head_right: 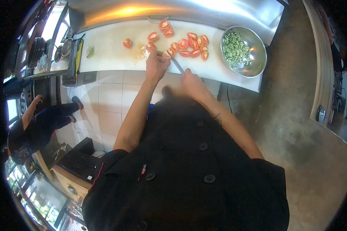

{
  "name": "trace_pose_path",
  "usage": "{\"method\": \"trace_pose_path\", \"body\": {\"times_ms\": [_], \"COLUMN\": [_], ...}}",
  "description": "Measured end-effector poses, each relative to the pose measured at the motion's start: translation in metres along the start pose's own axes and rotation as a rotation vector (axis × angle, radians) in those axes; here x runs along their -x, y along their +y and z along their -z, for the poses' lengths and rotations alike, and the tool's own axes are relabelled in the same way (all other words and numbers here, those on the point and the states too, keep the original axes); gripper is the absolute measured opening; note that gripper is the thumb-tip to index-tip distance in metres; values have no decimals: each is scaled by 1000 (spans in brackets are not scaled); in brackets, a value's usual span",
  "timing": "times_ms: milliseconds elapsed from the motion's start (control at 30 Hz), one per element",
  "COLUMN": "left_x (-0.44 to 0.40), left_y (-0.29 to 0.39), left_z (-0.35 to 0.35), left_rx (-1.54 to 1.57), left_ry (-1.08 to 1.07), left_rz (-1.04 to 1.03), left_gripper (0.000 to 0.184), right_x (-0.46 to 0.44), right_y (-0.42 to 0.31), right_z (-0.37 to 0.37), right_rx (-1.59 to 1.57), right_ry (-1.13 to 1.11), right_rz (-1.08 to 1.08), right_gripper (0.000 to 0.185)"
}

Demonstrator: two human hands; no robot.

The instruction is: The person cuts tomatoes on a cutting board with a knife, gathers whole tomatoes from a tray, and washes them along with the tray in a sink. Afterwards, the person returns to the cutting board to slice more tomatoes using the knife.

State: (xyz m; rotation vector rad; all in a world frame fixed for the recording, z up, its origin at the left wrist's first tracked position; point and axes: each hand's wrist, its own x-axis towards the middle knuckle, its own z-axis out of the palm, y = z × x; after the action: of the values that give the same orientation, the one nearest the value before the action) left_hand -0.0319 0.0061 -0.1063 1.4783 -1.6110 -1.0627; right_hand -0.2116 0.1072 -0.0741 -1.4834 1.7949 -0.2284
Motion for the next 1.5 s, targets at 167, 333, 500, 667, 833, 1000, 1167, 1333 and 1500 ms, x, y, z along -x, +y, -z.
{"method": "trace_pose_path", "body": {"times_ms": [167,333,500,667,833,1000,1167,1333,1500], "left_x": [0,-5,-8,-37,-68,-54,-114,-83,-20], "left_y": [-19,-11,-6,-22,-32,-6,-11,10,-18], "left_z": [-5,0,24,48,68,68,48,38,16], "left_rx": [-63,-24,-211,-390,-424,-576,-505,-630,-353], "left_ry": [-69,0,31,158,-70,208,45,-170,-9], "left_rz": [-86,21,-3,-134,-7,-212,-717,-302,-287], "left_gripper": [33,34,47,65,60,59,47,18,46], "right_x": [-29,-20,14,18,6,-3,-7,-13,-19], "right_y": [3,-2,-11,-3,3,10,15,14,15], "right_z": [-20,-17,-1,-12,-18,-13,-5,1,1], "right_rx": [0,-4,-4,0,-2,-21,-61,-122,-142], "right_ry": [89,105,161,113,61,110,140,142,118], "right_rz": [77,23,25,181,269,91,104,152,148], "right_gripper": [26,26,23,24,26,26,28,29,27]}}
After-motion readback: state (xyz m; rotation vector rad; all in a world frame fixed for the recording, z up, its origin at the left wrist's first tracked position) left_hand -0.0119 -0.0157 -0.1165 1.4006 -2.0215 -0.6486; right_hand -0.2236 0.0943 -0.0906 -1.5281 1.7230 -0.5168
